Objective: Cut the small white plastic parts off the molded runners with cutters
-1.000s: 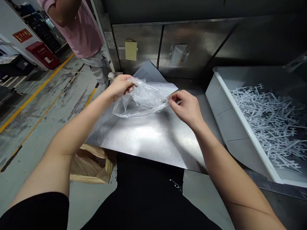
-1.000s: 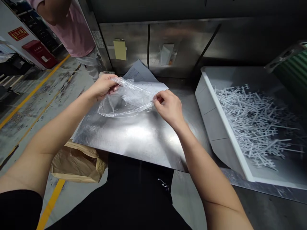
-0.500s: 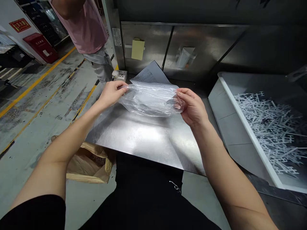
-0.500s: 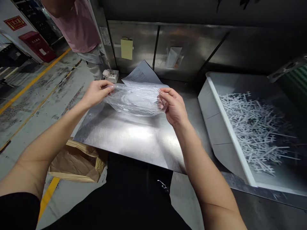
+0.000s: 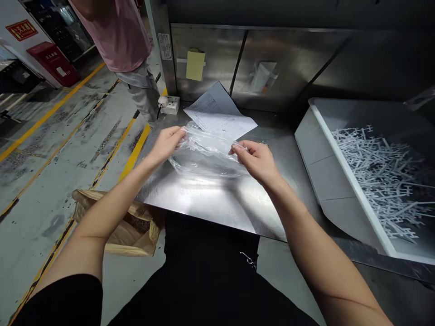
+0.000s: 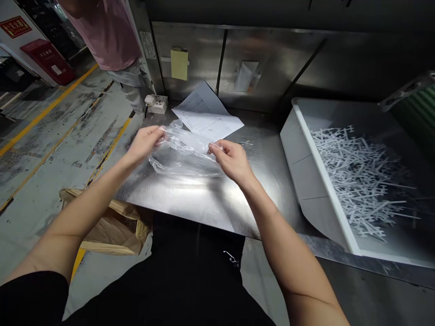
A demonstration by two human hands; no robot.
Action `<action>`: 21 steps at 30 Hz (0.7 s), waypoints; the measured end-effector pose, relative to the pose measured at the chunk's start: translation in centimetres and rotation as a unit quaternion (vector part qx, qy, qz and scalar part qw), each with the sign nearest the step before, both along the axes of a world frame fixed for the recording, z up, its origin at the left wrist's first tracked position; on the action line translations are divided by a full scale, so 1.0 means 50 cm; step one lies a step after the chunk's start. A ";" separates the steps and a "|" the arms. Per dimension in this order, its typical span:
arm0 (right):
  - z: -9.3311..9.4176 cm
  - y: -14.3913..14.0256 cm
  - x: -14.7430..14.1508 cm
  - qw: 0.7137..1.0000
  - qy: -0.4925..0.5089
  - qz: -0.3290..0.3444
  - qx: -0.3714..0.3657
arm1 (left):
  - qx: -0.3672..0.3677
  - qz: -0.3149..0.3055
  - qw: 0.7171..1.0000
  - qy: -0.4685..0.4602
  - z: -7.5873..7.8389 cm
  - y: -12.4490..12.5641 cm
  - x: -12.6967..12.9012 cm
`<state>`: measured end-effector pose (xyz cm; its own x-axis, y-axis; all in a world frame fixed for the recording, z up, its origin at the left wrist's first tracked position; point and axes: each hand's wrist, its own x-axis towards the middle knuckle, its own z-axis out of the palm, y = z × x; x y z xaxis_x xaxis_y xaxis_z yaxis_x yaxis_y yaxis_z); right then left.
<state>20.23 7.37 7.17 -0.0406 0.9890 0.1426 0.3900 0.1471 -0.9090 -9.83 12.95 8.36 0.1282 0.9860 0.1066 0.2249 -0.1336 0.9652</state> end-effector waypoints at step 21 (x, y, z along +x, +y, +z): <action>-0.081 -0.064 -0.100 0.953 -0.254 0.135 0.094 | 0.271 -0.102 0.861 0.418 -0.139 -0.179 0.066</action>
